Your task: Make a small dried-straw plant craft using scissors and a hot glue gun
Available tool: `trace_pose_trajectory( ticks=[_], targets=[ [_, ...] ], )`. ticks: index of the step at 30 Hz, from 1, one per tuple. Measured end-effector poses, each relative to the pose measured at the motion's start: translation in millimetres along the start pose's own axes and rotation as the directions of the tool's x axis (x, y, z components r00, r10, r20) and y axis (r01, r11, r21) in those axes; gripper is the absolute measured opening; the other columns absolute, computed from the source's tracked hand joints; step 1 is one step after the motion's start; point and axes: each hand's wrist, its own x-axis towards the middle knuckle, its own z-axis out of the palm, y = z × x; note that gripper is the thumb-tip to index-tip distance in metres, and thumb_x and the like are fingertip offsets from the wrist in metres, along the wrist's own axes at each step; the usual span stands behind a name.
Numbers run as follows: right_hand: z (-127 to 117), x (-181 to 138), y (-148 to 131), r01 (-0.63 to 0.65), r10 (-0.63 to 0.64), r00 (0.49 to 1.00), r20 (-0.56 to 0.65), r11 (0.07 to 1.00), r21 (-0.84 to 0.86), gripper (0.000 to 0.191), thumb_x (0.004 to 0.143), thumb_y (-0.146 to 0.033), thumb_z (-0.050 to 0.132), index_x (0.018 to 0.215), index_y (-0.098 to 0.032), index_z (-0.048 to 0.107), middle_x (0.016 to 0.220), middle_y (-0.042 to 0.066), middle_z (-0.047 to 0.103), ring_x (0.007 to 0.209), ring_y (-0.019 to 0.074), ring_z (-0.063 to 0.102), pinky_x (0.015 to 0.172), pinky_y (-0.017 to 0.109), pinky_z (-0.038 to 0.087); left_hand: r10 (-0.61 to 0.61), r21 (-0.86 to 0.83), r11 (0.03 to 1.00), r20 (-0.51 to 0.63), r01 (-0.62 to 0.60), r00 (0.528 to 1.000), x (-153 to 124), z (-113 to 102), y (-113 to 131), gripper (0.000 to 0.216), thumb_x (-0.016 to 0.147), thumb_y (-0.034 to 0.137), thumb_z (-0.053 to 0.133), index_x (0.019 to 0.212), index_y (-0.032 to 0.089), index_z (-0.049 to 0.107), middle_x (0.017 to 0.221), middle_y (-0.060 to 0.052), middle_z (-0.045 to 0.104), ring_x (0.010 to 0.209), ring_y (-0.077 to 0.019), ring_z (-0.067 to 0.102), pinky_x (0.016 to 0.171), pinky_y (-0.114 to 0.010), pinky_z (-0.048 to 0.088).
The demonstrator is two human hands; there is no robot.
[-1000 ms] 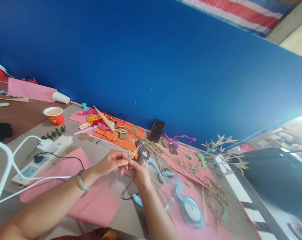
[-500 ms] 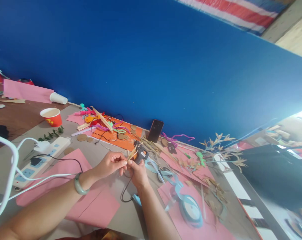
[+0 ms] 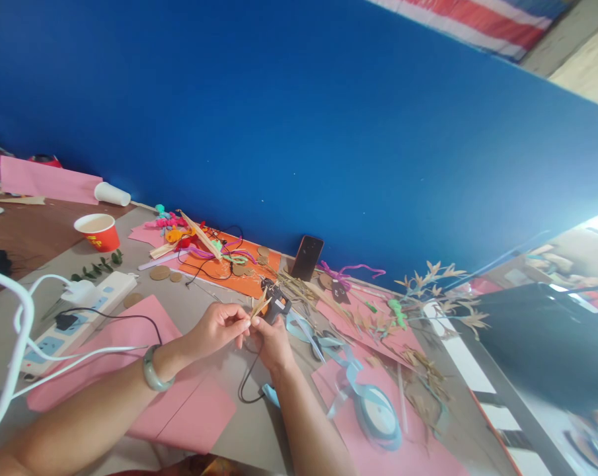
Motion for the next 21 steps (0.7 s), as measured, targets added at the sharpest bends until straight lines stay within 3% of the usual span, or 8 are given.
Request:
trace_pose_trajectory(
  ticks=[4, 11, 16, 21],
  targets=[
    [1.8, -0.7, -1.6, -0.001, 0.001, 1.0, 0.014, 1.0, -0.001, 0.028, 0.062, -0.026, 0.081, 0.08, -0.018, 0.061, 0.063, -0.004, 0.059, 0.049, 0.009, 0.049, 0.049, 0.022, 0.046, -0.016, -0.03, 0.999, 0.006, 0.016, 1.0, 0.3, 0.1, 1.2, 0.02, 0.084, 0.026, 0.055, 0.068, 0.014, 0.06, 0.052, 0.0, 0.062, 0.048, -0.0113, 0.061, 0.055, -0.022, 0.048],
    [10.9, -4.1, -9.0, -0.009, 0.006, 0.997, -0.083, 0.999, -0.037, 0.03, 0.059, -0.03, 0.083, 0.07, -0.018, 0.058, 0.057, -0.004, 0.055, 0.052, 0.0098, 0.051, 0.049, 0.021, 0.043, -0.103, -0.233, 0.968, -0.041, 0.091, 0.994, 4.7, 1.2, 0.7, 0.02, 0.079, 0.031, 0.061, 0.072, 0.012, 0.061, 0.064, -0.003, 0.066, 0.046, -0.0106, 0.059, 0.051, -0.023, 0.05],
    [9.5, -6.0, -12.3, -0.007, -0.001, 0.994, -0.114, 0.998, -0.067, 0.03, 0.061, -0.037, 0.08, 0.07, -0.015, 0.062, 0.051, -0.005, 0.05, 0.048, 0.0078, 0.045, 0.044, 0.018, 0.035, -0.058, -0.162, 0.986, -0.108, 0.04, 0.992, 4.6, -0.6, 0.3, 0.02, 0.081, 0.031, 0.059, 0.076, 0.013, 0.063, 0.065, -0.002, 0.067, 0.049, -0.0104, 0.061, 0.051, -0.021, 0.049],
    [9.7, -7.6, -17.7, 0.041, -0.053, 0.987, -0.154, 0.996, -0.081, 0.024, 0.063, -0.031, 0.079, 0.071, -0.015, 0.062, 0.05, -0.005, 0.049, 0.047, 0.0073, 0.043, 0.043, 0.019, 0.033, -0.029, -0.016, 1.0, -0.189, 0.027, 0.981, 2.6, 0.3, -4.2, 0.017, 0.081, 0.029, 0.059, 0.076, 0.014, 0.063, 0.057, 0.0, 0.064, 0.049, -0.0114, 0.062, 0.051, -0.02, 0.048]
  ],
)
